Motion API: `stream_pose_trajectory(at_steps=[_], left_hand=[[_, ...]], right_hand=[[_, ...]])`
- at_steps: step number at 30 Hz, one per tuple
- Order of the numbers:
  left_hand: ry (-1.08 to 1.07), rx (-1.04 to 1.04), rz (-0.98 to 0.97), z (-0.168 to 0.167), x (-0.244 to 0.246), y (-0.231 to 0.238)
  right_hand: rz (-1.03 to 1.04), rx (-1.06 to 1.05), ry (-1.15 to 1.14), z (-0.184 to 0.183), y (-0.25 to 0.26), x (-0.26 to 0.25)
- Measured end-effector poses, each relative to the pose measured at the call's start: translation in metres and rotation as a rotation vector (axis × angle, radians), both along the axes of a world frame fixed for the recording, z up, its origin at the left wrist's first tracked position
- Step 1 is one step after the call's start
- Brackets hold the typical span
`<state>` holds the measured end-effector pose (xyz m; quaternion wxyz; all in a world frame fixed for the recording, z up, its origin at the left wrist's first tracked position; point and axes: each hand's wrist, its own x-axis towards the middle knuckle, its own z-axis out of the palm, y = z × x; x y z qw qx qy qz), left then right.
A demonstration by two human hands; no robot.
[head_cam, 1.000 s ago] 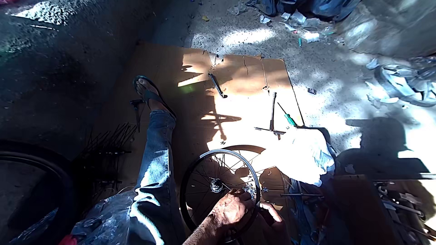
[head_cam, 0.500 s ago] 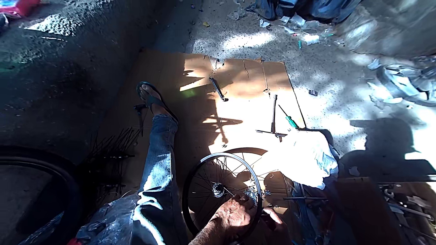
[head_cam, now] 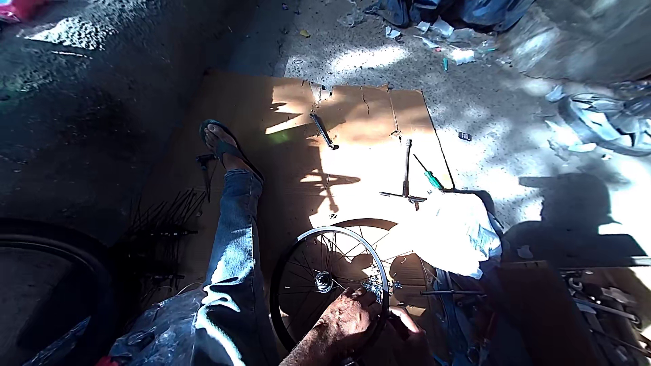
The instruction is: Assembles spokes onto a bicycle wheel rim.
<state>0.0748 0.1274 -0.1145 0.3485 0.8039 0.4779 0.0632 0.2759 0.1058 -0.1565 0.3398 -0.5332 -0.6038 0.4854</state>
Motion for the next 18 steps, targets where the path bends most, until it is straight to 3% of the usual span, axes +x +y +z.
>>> stream_pose_trajectory(at_steps=[4, 9, 12, 15, 16, 18], left_hand=[[-0.133, -0.026, 0.225, -0.013, 0.007, -0.005], [-0.108, 0.09, 0.047, -0.018, -0.004, -0.006], [0.079, 0.162, 0.166, -0.002, -0.014, -0.014], [0.349, 0.512, 0.487, 0.012, -0.038, -0.024], [0.451, 0.512, 0.577, 0.016, -0.047, -0.027], [0.595, 0.204, 0.627, 0.028, -0.062, -0.031]], right_hand=[[0.07, 0.124, -0.098, -0.006, 0.004, 0.009], [0.018, 0.017, 0.004, 0.002, 0.004, 0.003], [-0.01, -0.028, -0.019, 0.003, 0.003, 0.002], [-0.064, -0.048, -0.061, 0.005, 0.006, 0.003], [-0.085, -0.061, -0.048, 0.005, 0.006, 0.003], [-0.097, -0.081, -0.012, 0.006, 0.006, 0.002]])
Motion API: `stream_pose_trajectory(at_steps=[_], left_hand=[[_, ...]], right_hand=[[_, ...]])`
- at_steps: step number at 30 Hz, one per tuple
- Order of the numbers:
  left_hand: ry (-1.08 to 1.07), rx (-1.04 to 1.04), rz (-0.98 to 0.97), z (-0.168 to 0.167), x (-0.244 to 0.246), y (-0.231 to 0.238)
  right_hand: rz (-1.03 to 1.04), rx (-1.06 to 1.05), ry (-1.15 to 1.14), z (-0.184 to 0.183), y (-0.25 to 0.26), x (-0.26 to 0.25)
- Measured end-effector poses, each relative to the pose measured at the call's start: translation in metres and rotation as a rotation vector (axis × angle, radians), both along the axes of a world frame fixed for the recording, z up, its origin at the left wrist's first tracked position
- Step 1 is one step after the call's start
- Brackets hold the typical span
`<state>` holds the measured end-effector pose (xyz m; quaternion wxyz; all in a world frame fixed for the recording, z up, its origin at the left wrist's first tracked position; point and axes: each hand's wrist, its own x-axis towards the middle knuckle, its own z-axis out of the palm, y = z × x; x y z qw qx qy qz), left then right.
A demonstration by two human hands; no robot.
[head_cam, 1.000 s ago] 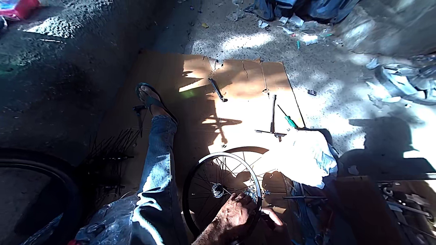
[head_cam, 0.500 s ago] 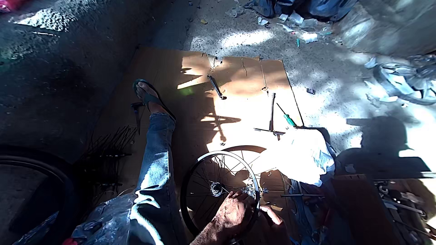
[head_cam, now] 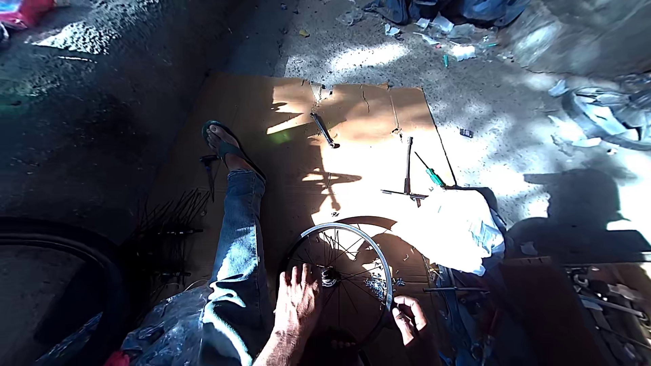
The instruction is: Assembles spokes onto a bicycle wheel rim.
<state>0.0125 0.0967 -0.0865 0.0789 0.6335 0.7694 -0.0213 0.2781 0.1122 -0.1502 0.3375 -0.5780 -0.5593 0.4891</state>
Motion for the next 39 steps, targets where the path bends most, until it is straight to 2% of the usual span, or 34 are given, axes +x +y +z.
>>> stream_pose_trajectory(at_steps=[2, 9, 11, 13, 15, 18, 20, 23, 25, 28, 31, 33, 37, 39], left_hand=[[-0.074, -0.308, 0.034, 0.014, -0.01, 0.002], [-0.085, -0.546, 0.066, 0.072, 0.009, -0.002], [-0.158, -0.731, 0.135, 0.096, 0.023, 0.001], [-0.315, -0.828, 0.189, 0.09, 0.035, -0.004], [-0.605, -0.823, 0.288, 0.049, 0.044, -0.017], [-1.128, -0.716, 0.547, -0.014, 0.062, -0.026], [-1.318, -0.625, 0.696, -0.022, 0.074, -0.016], [-1.422, -0.508, 0.777, -0.025, 0.087, -0.002], [-1.507, -0.42, 0.876, -0.032, 0.095, 0.0], [-1.667, -0.289, 0.944, -0.043, 0.099, -0.006], [-1.673, -0.237, 0.981, -0.043, 0.088, -0.009], [-1.689, -0.1, 1.123, -0.046, 0.079, -0.005], [-1.839, 0.344, 1.575, -0.056, 0.063, 0.002], [-1.943, 0.523, 1.666, -0.056, 0.058, 0.006]], right_hand=[[0.002, 0.017, 0.038, 0.002, 0.002, -0.002], [0.034, 0.051, 0.109, 0.006, -0.001, -0.008], [0.098, 0.026, 0.089, 0.01, 0.002, -0.01], [0.17, 0.04, 0.086, 0.007, 0.003, -0.008], [0.184, 0.123, 0.128, -0.001, 0.005, -0.009], [0.156, 0.097, 0.106, -0.004, 0.006, -0.014], [0.217, 0.089, -0.047, -0.001, 0.008, -0.013], [0.355, 0.156, -0.262, 0.006, 0.014, -0.009], [0.418, 0.127, -0.353, 0.007, 0.021, -0.007], [0.423, 0.177, -0.422, -0.002, 0.024, -0.008], [0.39, 0.236, -0.447, -0.004, 0.02, -0.014], [0.365, 0.293, -0.428, -0.01, 0.021, -0.015], [0.342, 0.323, -0.384, -0.02, 0.02, -0.015], [0.337, 0.282, -0.385, -0.02, 0.022, -0.015]])
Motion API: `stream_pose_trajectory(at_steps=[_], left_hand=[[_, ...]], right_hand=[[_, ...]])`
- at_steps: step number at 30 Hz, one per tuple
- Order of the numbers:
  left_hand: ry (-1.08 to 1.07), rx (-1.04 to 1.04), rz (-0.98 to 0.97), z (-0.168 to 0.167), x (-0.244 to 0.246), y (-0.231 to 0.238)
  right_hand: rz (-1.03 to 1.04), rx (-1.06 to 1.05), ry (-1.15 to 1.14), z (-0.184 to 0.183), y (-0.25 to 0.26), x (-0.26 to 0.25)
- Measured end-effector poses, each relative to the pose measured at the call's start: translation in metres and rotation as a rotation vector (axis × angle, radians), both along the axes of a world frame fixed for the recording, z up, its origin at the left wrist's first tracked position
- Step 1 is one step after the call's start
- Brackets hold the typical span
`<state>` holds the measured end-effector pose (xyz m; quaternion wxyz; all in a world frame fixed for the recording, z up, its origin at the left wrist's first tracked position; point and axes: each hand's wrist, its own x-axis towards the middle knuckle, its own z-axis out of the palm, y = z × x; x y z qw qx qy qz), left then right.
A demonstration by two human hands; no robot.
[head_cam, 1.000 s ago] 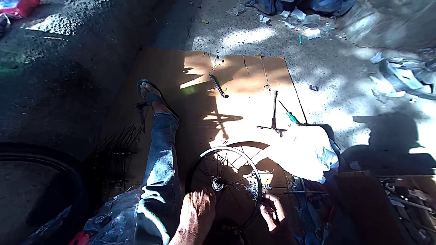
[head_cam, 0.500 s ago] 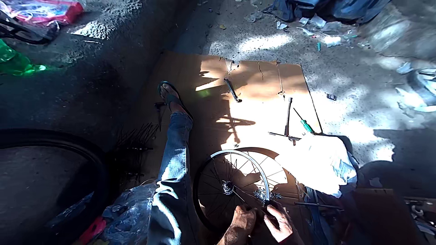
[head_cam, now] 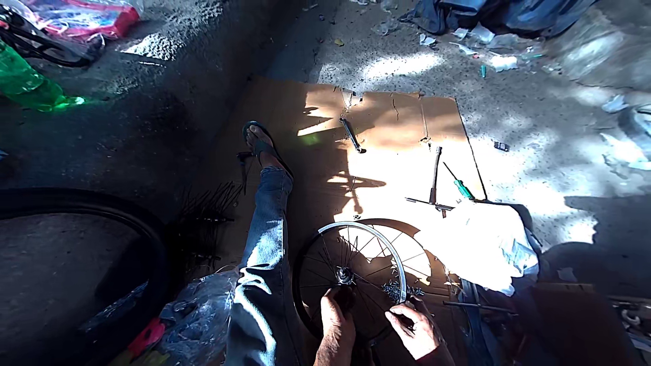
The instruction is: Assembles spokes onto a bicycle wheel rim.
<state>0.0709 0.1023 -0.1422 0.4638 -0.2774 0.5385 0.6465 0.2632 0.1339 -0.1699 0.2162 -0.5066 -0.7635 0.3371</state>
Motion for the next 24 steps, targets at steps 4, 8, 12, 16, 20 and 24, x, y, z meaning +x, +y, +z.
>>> stream_pose_trajectory(at_steps=[4, 8, 12, 16, 20, 24], left_hand=[[-0.077, 0.093, 0.149, -0.002, 0.0, 0.004], [-0.117, 0.149, 0.217, -0.004, 0.0, 0.013], [-0.118, 0.169, 0.259, -0.004, 0.005, 0.013], [-0.068, 0.219, 0.288, -0.007, 0.01, 0.001], [-0.068, 0.199, 0.206, 0.003, 0.021, -0.005], [-0.047, -0.097, -0.107, 0.008, 0.029, -0.011]], right_hand=[[-0.005, -0.032, 0.025, -0.007, 0.002, 0.008], [-0.007, -0.153, 0.05, -0.006, 0.001, 0.015], [-0.05, -0.205, 0.076, -0.015, -0.003, 0.017], [-0.035, -0.17, 0.086, -0.016, -0.002, 0.016], [-0.052, -0.143, 0.091, -0.008, -0.002, 0.009], [-0.044, -0.102, 0.125, -0.006, -0.003, 0.0]])
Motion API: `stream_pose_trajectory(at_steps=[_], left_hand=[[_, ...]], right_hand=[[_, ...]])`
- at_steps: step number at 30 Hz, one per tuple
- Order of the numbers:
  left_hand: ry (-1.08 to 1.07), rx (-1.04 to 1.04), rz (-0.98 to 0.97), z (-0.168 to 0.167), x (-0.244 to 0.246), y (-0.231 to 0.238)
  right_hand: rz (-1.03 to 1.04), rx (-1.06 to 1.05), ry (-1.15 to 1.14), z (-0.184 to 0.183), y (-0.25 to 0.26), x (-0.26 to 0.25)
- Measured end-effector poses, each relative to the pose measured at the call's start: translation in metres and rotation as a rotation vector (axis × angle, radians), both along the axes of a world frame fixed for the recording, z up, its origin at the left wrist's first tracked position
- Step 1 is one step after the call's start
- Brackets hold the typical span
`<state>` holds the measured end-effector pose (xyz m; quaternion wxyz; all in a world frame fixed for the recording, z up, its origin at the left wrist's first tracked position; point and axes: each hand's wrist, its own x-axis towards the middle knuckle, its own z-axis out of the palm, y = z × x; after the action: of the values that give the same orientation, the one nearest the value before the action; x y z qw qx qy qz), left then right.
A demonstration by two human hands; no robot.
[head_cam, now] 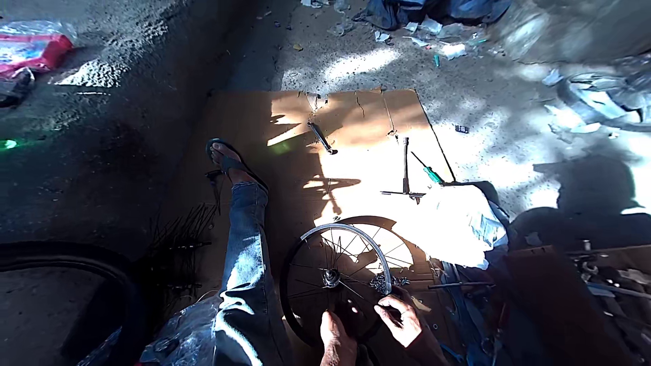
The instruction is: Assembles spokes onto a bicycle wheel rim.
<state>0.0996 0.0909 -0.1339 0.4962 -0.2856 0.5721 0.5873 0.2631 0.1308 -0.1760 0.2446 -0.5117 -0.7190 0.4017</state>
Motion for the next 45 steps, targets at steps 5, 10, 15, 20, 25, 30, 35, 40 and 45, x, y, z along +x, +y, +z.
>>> stream_pose_trajectory(at_steps=[5, 10, 15, 20, 25, 30, 35, 40, 45], left_hand=[[0.752, -0.387, -0.702, -0.003, -0.018, -0.01], [0.881, -0.379, -0.933, -0.01, -0.041, -0.002], [0.832, -0.273, -1.188, -0.011, -0.039, -0.004], [0.322, -0.049, -0.662, -0.012, -0.018, 0.004], [0.27, -0.069, -0.63, -0.009, -0.014, 0.003], [0.026, 0.107, -0.443, -0.011, -0.022, -0.004], [-0.114, 0.254, -0.468, -0.006, -0.034, -0.004], [0.022, 0.241, -0.658, -0.015, -0.047, -0.014], [0.159, 0.307, -0.684, -0.022, -0.043, -0.015]], right_hand=[[-0.006, -0.008, -0.038, 0.003, 0.003, -0.005], [0.01, 0.034, -0.018, -0.002, 0.004, -0.006], [-0.047, 0.032, 0.03, -0.003, 0.0, -0.003], [-0.179, 0.116, 0.081, 0.0, -0.006, -0.015], [-0.107, 0.398, -0.015, 0.002, -0.007, -0.016], [0.048, 0.377, -0.201, 0.035, -0.021, -0.024], [0.244, 0.223, -0.076, 0.043, -0.026, -0.02], [-0.275, -0.096, -0.073, 0.033, -0.029, 0.0], [-0.145, -0.661, 0.17, 0.029, -0.044, 0.003]])
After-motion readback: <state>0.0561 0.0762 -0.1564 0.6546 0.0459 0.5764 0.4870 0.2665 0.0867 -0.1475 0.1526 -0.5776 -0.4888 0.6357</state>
